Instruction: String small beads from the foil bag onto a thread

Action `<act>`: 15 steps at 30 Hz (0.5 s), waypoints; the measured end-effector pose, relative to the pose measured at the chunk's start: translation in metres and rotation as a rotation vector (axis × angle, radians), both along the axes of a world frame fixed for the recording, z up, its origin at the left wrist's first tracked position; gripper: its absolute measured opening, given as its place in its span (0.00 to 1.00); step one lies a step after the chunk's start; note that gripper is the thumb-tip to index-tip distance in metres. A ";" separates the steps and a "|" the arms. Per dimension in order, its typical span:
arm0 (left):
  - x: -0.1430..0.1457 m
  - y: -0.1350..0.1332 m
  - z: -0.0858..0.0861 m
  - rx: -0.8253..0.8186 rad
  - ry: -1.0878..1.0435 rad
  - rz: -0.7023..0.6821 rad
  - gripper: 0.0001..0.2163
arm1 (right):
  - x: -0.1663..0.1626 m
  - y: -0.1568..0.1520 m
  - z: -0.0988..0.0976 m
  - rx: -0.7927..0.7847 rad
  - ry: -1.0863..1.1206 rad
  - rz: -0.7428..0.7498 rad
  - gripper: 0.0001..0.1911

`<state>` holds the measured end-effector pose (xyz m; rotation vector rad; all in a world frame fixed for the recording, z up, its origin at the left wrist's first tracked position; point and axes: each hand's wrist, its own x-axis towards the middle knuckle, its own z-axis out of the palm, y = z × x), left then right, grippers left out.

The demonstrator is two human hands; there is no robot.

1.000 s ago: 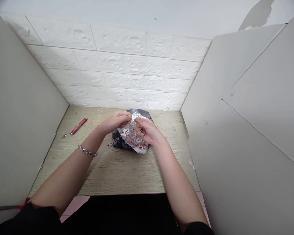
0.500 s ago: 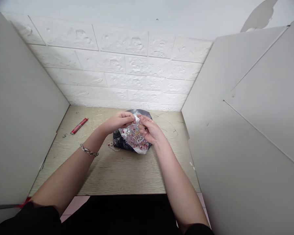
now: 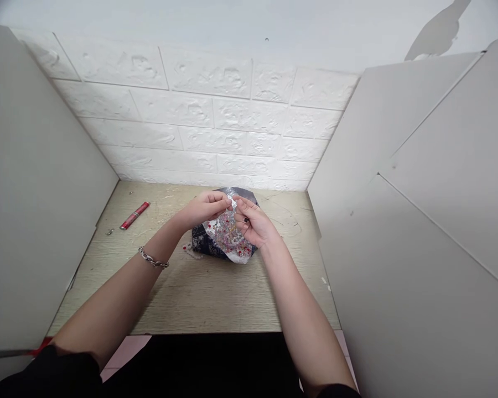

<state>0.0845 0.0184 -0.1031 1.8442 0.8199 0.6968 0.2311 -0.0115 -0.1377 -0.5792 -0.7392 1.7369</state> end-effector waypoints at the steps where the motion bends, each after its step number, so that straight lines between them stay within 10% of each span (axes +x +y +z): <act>1: 0.000 0.000 0.000 0.001 -0.005 -0.002 0.13 | 0.000 0.000 0.000 0.000 -0.009 -0.002 0.08; 15: 0.000 0.002 -0.002 -0.039 -0.028 -0.030 0.13 | -0.001 0.001 -0.002 0.008 -0.037 -0.019 0.08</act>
